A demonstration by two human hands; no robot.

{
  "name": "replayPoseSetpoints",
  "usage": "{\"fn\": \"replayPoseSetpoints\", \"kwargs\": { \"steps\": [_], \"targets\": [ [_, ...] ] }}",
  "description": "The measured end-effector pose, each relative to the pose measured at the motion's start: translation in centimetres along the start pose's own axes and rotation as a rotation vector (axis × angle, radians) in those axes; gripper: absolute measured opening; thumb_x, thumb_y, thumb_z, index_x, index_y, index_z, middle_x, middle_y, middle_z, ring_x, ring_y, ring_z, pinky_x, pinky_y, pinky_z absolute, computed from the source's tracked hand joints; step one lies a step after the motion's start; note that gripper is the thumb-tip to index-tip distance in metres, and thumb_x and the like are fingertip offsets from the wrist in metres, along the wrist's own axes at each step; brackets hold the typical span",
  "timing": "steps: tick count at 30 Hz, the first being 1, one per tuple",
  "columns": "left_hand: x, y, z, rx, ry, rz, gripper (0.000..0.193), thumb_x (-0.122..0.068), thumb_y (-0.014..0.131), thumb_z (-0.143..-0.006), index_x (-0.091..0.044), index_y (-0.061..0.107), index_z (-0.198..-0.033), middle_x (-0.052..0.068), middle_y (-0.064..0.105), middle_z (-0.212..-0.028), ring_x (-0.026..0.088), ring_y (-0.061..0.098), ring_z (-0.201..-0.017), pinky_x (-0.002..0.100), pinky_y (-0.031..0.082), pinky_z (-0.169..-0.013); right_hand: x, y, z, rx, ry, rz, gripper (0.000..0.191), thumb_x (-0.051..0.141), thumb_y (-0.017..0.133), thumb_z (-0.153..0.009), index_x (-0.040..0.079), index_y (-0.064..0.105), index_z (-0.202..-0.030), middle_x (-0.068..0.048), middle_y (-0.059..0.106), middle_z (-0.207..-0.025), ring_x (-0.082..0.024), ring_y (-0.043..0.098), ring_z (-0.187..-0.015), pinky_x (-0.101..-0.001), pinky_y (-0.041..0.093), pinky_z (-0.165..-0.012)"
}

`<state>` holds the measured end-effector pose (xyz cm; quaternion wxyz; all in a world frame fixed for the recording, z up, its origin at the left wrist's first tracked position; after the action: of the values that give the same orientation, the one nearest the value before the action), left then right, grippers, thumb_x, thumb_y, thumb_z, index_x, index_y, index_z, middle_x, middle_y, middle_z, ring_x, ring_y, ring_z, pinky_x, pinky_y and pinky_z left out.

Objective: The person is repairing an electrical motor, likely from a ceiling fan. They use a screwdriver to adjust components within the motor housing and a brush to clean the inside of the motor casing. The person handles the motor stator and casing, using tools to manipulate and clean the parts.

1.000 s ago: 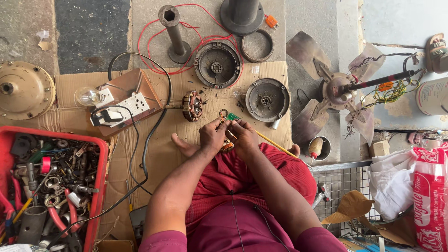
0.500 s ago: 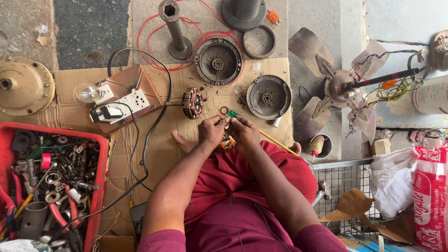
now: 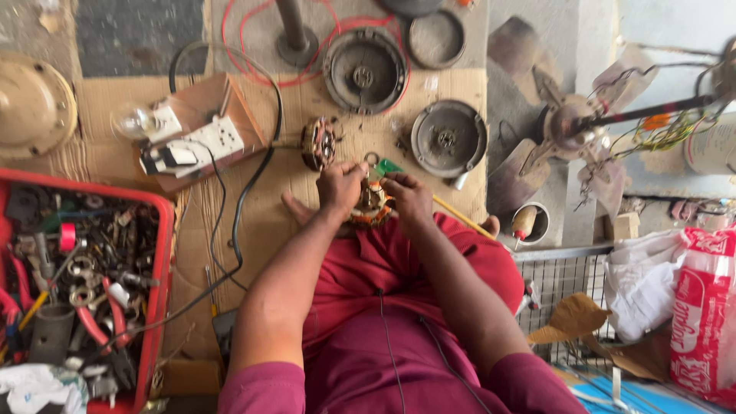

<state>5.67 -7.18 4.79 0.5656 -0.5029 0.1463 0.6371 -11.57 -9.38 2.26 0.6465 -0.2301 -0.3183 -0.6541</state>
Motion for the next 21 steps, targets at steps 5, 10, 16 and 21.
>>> {"fn": "replayPoseSetpoints", "kwargs": {
  "steps": [5, 10, 16, 21],
  "targets": [
    [0.1, 0.1, 0.3, 0.011, -0.101, 0.139, 0.027, -0.031, 0.077, -0.088, -0.005, 0.081, -0.090, 0.003, 0.076, -0.073, 0.011, 0.067, -0.065, 0.031, 0.054, -0.063, -0.7, -1.1, 1.1, 0.008, 0.047, 0.134, 0.024, 0.002, 0.073, -0.088, -0.001, 0.074, -0.112, -0.007, 0.077, -0.093, -0.012, 0.070, -0.077, -0.0247, 0.056, -0.065],
    [-1.1, 0.1, 1.4, 0.066, -0.219, 0.268, 0.025, -0.026, 0.073, -0.093, -0.003, 0.077, -0.083, 0.002, 0.070, -0.065, 0.008, 0.059, -0.052, 0.028, 0.048, -0.047, -0.6, -1.3, 2.2, 0.069, -0.023, 0.140, 0.023, 0.003, 0.075, -0.089, -0.002, 0.075, -0.112, -0.008, 0.074, -0.091, -0.011, 0.064, -0.069, -0.0235, 0.051, -0.058],
    [-2.0, -0.3, 1.6, 0.076, -0.211, 0.241, 0.026, -0.026, 0.074, -0.094, -0.003, 0.077, -0.081, 0.000, 0.066, -0.061, 0.005, 0.055, -0.050, 0.027, 0.045, -0.046, 0.0, -0.6, 3.0, 0.061, -0.081, 0.265, 0.021, 0.007, 0.077, -0.092, -0.002, 0.079, -0.111, -0.007, 0.075, -0.087, -0.010, 0.060, -0.067, -0.0222, 0.049, -0.060],
    [-1.7, -0.1, 1.4, 0.080, -0.212, 0.211, 0.027, -0.027, 0.074, -0.094, -0.003, 0.077, -0.082, 0.000, 0.067, -0.064, 0.005, 0.055, -0.053, 0.027, 0.046, -0.048, 0.3, 0.2, 3.3, 0.029, -0.158, 0.534, 0.022, 0.012, 0.075, -0.090, 0.004, 0.079, -0.110, -0.007, 0.080, -0.096, -0.011, 0.073, -0.080, -0.0231, 0.061, -0.073]
  ]
}}
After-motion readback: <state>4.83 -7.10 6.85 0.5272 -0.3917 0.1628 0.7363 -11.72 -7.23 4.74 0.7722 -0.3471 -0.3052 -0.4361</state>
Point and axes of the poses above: each hand's wrist, its own z-axis away from the middle knuckle, its own y-axis out of the palm, x = y × z, the point moved 2 cm from there along -z, towards the middle knuckle
